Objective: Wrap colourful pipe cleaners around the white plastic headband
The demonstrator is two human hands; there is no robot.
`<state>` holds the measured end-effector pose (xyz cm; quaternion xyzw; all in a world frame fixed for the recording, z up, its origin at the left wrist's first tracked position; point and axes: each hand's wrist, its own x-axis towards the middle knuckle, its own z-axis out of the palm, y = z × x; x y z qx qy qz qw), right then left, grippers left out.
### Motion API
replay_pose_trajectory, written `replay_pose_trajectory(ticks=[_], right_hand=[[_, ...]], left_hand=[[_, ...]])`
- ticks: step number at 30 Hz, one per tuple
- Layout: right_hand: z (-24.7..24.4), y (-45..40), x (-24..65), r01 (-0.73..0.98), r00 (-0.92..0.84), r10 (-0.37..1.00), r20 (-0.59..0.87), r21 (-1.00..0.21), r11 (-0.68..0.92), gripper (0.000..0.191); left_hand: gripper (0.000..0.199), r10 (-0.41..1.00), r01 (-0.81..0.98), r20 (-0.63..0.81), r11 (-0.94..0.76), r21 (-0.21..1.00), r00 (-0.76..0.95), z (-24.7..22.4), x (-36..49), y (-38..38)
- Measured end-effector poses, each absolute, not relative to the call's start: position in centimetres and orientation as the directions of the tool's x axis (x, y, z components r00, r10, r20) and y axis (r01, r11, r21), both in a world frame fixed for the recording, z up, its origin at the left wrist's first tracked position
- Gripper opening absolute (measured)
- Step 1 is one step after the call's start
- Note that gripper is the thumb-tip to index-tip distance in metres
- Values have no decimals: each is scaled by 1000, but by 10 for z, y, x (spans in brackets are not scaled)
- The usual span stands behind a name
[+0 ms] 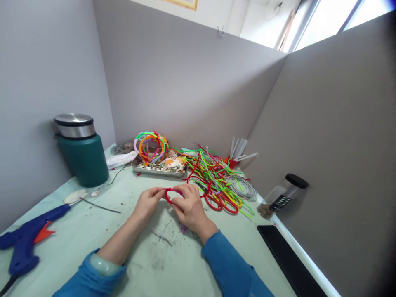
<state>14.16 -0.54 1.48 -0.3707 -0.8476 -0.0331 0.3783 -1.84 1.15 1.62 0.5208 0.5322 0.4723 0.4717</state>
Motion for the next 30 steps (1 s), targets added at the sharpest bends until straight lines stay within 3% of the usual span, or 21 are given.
replay_pose_trajectory(ticks=[7, 14, 19, 23, 30], right_hand=[[9, -4, 140, 600, -446, 591, 672, -266, 755, 14], [4, 0, 139, 571, -316, 683, 659, -443, 691, 18], [4, -2, 136, 552, -283, 702, 654, -488, 676, 18], [7, -2, 136, 518, -217, 706, 674, -534, 668, 17], [8, 4, 145, 520, -75, 701, 709, -572, 634, 16]], left_hand=[[31, 997, 212, 82, -77, 974, -14, 3, -20, 19], [21, 967, 276, 155, -208, 938, 202, 0, -17, 17], [22, 960, 418, 191, -262, 870, 205, 6, -15, 12], [26, 979, 498, 167, -202, 843, 115, 7, -19, 14], [34, 999, 420, 24, -14, 908, -20, 6, -24, 18]])
